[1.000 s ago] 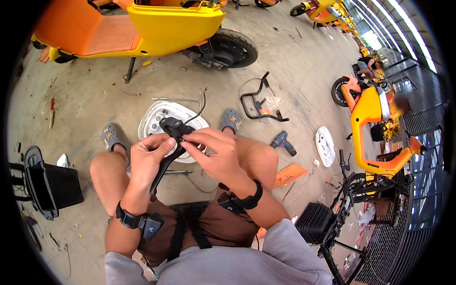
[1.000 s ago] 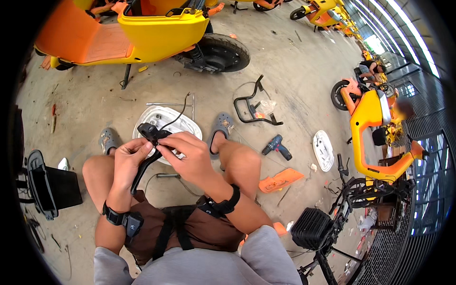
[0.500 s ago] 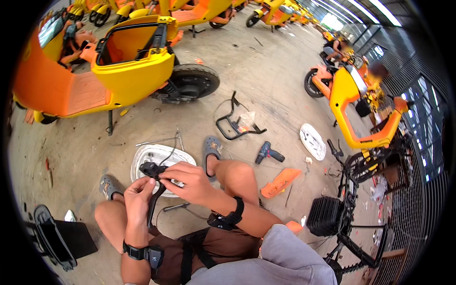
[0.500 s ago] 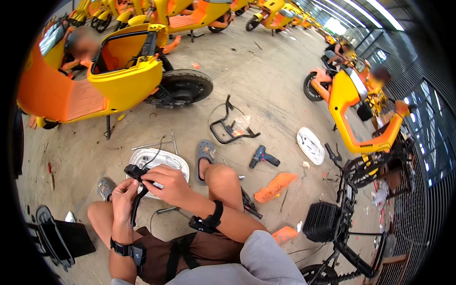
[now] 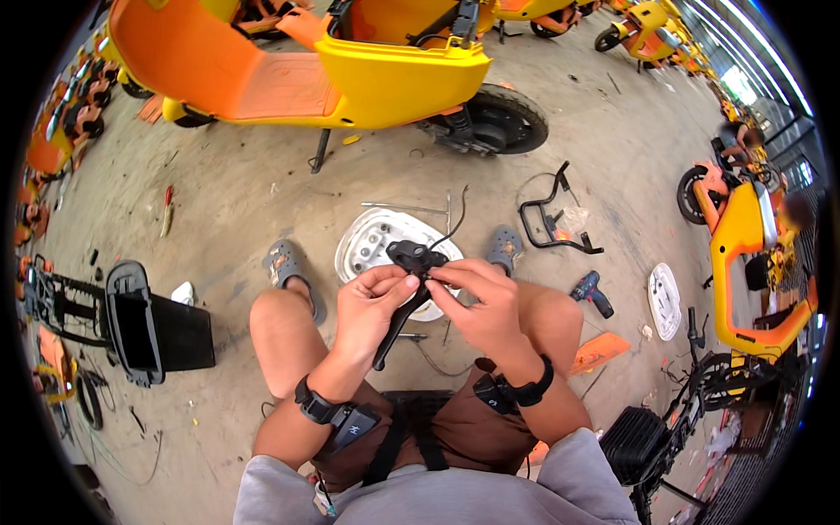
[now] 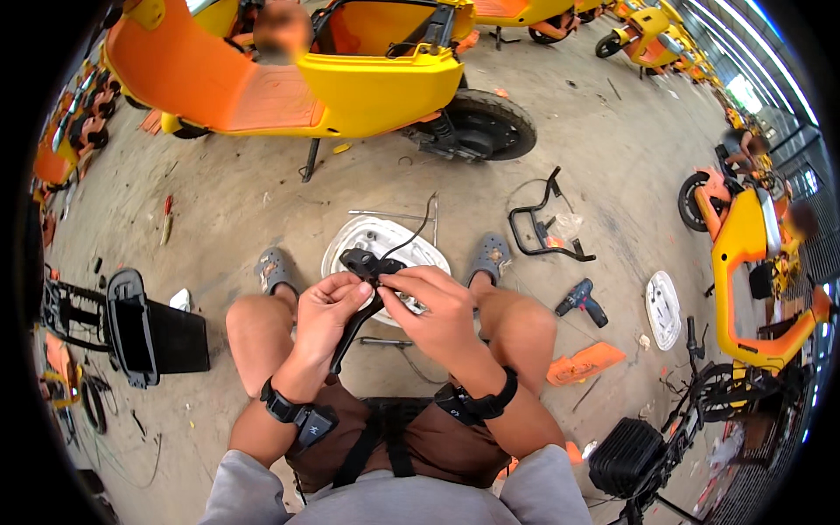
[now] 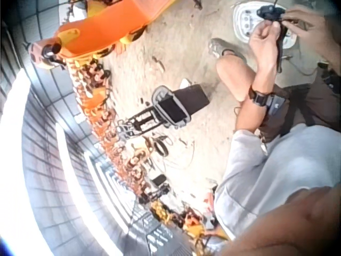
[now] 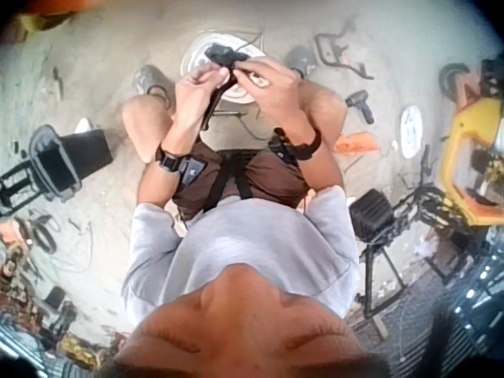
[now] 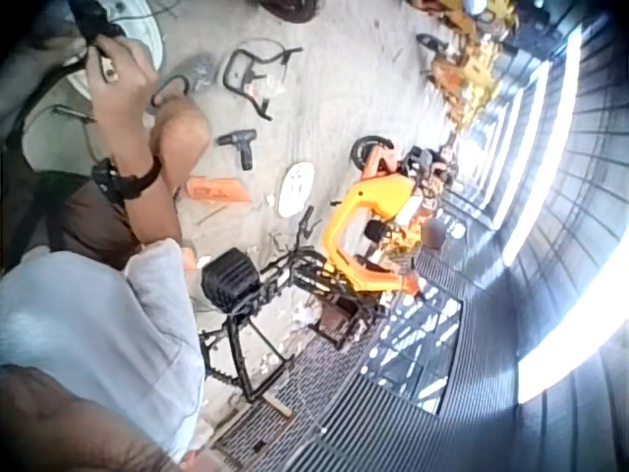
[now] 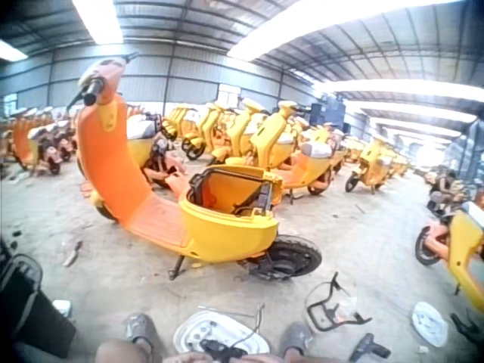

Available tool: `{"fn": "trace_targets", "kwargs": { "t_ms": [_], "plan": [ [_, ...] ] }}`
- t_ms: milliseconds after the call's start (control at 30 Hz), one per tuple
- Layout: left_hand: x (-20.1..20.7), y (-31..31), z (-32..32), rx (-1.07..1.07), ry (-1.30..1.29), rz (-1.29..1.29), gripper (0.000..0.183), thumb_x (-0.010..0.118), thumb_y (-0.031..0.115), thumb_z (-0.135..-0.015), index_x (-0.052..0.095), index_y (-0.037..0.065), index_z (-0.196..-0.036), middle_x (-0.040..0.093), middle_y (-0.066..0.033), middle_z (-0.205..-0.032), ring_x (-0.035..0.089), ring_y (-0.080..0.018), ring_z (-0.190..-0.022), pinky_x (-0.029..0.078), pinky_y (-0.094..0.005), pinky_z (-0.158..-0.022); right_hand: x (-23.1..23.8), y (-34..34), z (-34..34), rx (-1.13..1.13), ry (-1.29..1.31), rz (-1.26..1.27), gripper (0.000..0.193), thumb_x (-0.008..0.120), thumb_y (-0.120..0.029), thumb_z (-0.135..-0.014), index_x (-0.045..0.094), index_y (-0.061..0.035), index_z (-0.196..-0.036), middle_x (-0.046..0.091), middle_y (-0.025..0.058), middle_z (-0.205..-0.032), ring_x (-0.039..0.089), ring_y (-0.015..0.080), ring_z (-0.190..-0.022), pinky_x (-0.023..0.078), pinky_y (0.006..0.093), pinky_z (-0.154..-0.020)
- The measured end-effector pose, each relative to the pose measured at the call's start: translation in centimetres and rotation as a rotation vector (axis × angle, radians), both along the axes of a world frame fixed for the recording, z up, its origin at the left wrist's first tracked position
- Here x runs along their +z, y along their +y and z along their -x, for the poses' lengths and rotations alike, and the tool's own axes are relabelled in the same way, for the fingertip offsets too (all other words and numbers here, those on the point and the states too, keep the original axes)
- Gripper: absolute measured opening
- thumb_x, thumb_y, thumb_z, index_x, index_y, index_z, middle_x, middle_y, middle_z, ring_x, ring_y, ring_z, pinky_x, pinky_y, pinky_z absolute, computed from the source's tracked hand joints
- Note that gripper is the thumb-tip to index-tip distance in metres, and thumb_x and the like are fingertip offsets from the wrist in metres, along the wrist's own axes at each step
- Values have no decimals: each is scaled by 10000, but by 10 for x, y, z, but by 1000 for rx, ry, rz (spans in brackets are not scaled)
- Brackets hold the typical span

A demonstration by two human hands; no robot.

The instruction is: The person is assembling a motorcycle brake lever and throttle component by hand and with pliers. They insert a cable into the handle housing, align the parts, and use pliers to adjust the cable fit.

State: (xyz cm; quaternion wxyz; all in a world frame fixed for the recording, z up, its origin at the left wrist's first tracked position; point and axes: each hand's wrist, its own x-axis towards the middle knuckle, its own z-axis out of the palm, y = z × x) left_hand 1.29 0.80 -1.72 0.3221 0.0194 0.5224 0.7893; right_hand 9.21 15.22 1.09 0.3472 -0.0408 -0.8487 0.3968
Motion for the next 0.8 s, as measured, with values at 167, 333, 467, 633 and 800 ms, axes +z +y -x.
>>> {"fn": "trace_targets", "kwargs": {
  "t_ms": [167,333,467,633,800],
  "plan": [
    [5,-1,-1,58,93,33,169,740,20,-857,662,-67,-979,719,-94,-887,648,-78,-790,528,-199,-701,-1,-1,1,35,22,-16,165,777,24,-720,724,13,-876,694,105,-853,654,204,-733,498,282,-646],
    [7,1,-1,57,162,47,176,741,17,-855,661,-73,-984,717,-91,-882,636,-70,-790,523,-194,-688,0,0,0,26,6,28,150,789,24,-724,712,23,-852,691,106,-842,651,201,-723,502,286,-637],
    [7,1,-2,59,176,57,179,740,17,-856,658,-77,-984,715,-95,-880,636,-72,-784,524,-196,-676,-8,4,-2,33,16,-35,168,801,10,-725,708,20,-865,691,94,-839,645,185,-710,495,278,-615],
    [10,1,-2,52,157,37,180,738,17,-858,654,-82,-983,715,-99,-881,639,-76,-782,526,-197,-677,2,0,-2,12,-14,24,219,806,2,-722,700,6,-913,689,80,-821,628,143,-691,464,248,-568],
    [9,2,-1,49,170,16,180,736,16,-860,651,-82,-985,714,-98,-879,639,-76,-783,524,-196,-679,-8,3,0,35,77,-53,214,797,7,-724,686,0,-907,681,71,-795,600,114,-646,429,225,-537]
  ]
}}
